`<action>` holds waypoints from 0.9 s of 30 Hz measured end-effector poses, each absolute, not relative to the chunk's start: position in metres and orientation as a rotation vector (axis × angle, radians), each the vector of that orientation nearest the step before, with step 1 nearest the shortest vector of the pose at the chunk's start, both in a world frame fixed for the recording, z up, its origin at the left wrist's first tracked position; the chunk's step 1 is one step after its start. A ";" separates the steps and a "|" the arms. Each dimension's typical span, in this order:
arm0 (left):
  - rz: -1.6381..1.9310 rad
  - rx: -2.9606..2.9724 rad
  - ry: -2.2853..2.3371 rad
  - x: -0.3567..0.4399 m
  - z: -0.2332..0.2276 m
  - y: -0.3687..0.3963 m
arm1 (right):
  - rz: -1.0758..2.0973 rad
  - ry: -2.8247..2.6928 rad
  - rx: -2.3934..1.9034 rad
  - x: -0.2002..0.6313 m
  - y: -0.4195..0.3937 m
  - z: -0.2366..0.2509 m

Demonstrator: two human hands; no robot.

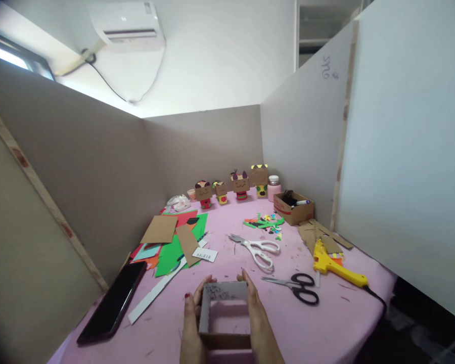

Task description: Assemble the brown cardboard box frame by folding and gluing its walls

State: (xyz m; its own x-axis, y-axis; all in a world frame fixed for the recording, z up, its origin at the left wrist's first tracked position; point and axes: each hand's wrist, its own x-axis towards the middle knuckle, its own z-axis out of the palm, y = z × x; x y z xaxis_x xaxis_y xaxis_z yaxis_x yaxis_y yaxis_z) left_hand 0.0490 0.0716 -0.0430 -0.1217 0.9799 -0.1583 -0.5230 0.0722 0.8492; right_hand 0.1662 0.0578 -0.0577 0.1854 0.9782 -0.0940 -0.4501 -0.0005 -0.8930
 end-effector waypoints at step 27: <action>1.411 0.694 0.990 0.042 -0.018 0.056 | 1.158 -1.096 -1.189 0.247 0.000 -0.045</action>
